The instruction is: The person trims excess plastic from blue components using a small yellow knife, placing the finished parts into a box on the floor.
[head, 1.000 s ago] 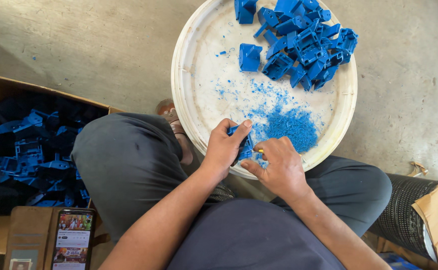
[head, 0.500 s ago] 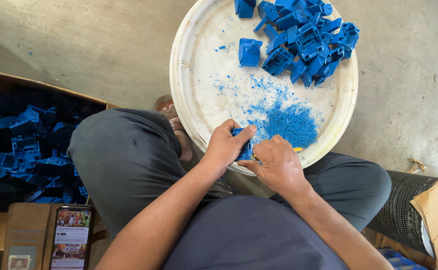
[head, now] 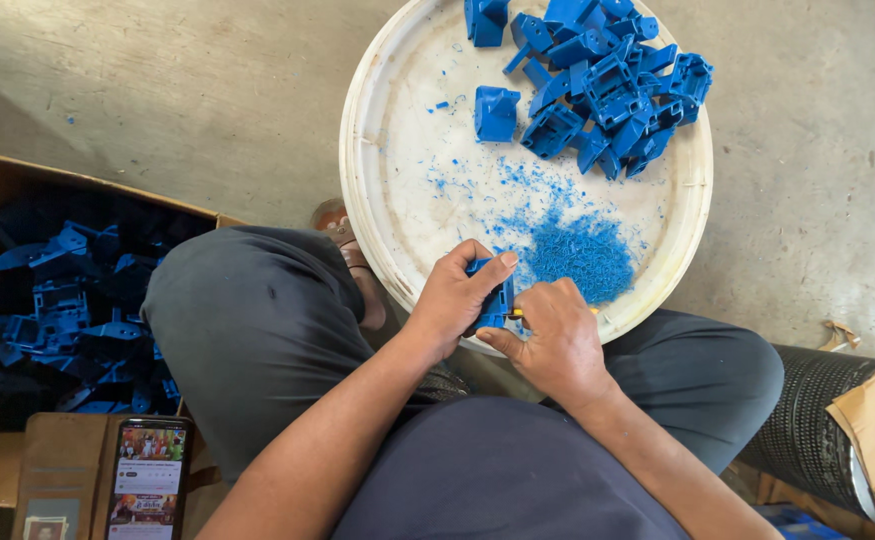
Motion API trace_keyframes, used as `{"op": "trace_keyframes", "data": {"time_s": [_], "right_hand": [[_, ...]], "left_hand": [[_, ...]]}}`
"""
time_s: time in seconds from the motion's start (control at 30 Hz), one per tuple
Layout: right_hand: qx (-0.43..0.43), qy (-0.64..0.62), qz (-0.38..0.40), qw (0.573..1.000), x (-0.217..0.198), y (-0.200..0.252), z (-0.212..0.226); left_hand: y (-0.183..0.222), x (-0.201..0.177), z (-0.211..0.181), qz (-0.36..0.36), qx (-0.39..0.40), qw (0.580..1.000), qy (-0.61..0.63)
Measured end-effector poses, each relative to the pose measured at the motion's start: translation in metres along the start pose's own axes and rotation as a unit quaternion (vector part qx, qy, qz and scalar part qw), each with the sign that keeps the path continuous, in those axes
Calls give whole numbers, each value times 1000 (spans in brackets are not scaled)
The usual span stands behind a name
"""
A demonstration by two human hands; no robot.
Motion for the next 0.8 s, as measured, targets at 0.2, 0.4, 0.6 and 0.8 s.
{"op": "trace_keyframes", "data": {"time_s": [0.2,0.4,0.6,0.8], "right_hand": [[-2,-11,0,1000,0,1,-1],[12,-29,1,1000,3,4,-5],[178,-206,16,962,17,10,-22],[253,-258,5,932,23,17,-35]], "left_hand": [[1,0,0,3,-1,1000,13],[1,-3,4,-31,-4,999,23],[1,-7,-1,-59,40,997,-6],[0,-16,-3,-114,59,987,-98]]}}
Point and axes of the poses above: each hand's wrist, its own y-axis away from the middle knuckle, its own x-axis out of the palm, z = x × y, the point moved 5 cm from there along -y, towards the middle knuckle, and after that the axes turned 1 degree about -x, right-handed, at the moved point
